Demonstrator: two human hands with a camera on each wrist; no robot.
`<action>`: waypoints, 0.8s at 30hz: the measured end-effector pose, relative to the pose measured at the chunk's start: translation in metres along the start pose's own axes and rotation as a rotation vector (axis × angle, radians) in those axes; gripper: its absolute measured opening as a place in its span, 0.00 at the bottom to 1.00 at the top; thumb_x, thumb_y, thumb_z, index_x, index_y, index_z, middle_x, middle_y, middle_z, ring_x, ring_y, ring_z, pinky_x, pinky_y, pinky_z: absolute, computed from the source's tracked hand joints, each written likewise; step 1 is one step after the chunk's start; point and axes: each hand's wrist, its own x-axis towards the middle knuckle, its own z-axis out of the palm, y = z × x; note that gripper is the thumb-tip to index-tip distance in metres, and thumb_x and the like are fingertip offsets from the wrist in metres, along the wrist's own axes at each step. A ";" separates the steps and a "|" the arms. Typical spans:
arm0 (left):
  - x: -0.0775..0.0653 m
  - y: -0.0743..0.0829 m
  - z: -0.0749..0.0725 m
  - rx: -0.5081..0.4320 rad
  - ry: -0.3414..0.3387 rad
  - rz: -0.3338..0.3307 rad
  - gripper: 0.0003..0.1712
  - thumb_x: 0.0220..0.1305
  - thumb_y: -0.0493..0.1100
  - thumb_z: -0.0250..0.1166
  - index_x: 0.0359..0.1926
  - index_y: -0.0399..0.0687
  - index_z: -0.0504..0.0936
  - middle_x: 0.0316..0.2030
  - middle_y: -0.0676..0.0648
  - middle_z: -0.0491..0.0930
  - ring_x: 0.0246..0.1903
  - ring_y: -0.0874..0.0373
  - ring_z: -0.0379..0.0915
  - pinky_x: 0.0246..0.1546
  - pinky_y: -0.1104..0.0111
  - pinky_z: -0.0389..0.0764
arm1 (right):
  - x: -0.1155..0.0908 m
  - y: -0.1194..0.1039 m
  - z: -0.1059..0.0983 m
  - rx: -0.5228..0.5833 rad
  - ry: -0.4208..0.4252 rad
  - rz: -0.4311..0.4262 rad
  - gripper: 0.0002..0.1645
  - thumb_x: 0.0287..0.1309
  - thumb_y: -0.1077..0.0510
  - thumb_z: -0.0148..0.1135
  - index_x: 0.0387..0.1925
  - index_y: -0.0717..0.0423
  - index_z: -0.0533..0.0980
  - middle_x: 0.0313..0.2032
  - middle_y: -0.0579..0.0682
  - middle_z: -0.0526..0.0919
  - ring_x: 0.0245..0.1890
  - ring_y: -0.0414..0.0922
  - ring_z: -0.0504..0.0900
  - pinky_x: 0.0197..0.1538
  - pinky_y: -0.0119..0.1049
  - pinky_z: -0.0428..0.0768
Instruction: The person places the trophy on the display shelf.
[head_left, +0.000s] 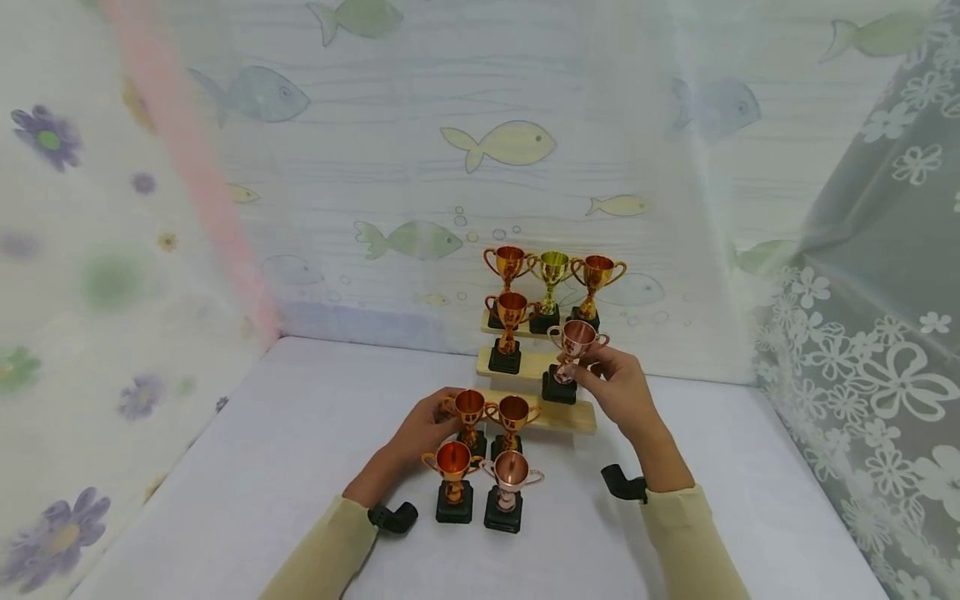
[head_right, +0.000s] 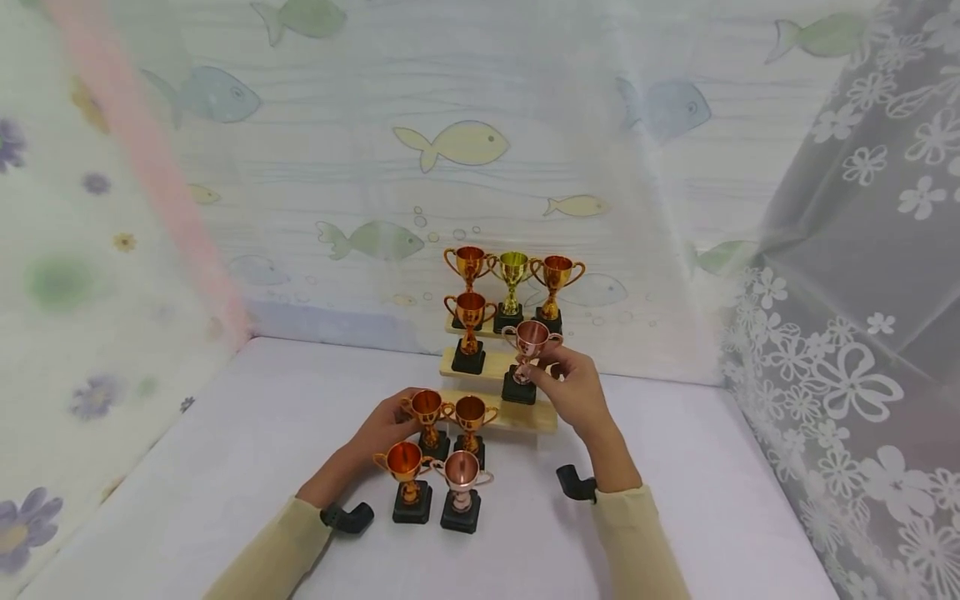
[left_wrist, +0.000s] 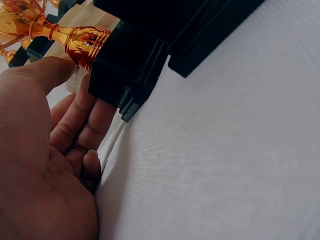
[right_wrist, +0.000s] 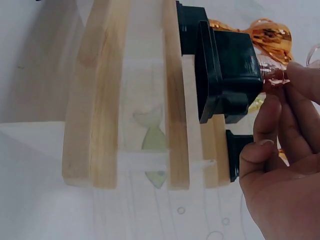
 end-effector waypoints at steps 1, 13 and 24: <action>0.000 0.000 0.000 0.002 0.003 -0.003 0.21 0.70 0.41 0.62 0.62 0.57 0.75 0.49 0.51 0.83 0.42 0.58 0.82 0.45 0.62 0.80 | 0.001 0.000 0.001 0.006 0.004 0.001 0.10 0.64 0.58 0.67 0.43 0.60 0.83 0.40 0.60 0.85 0.37 0.49 0.78 0.35 0.34 0.76; 0.000 -0.001 0.002 -0.003 0.006 -0.015 0.22 0.70 0.40 0.62 0.63 0.56 0.75 0.50 0.50 0.83 0.43 0.57 0.81 0.45 0.62 0.80 | 0.015 -0.001 0.015 0.041 0.148 0.020 0.11 0.63 0.60 0.67 0.45 0.59 0.84 0.33 0.62 0.84 0.25 0.43 0.74 0.27 0.35 0.72; 0.002 0.002 0.002 0.008 0.014 -0.033 0.22 0.70 0.41 0.62 0.63 0.57 0.75 0.52 0.51 0.82 0.47 0.57 0.80 0.48 0.60 0.80 | 0.026 0.003 0.024 0.127 0.218 0.084 0.15 0.62 0.64 0.67 0.49 0.66 0.83 0.43 0.66 0.84 0.33 0.48 0.83 0.34 0.39 0.78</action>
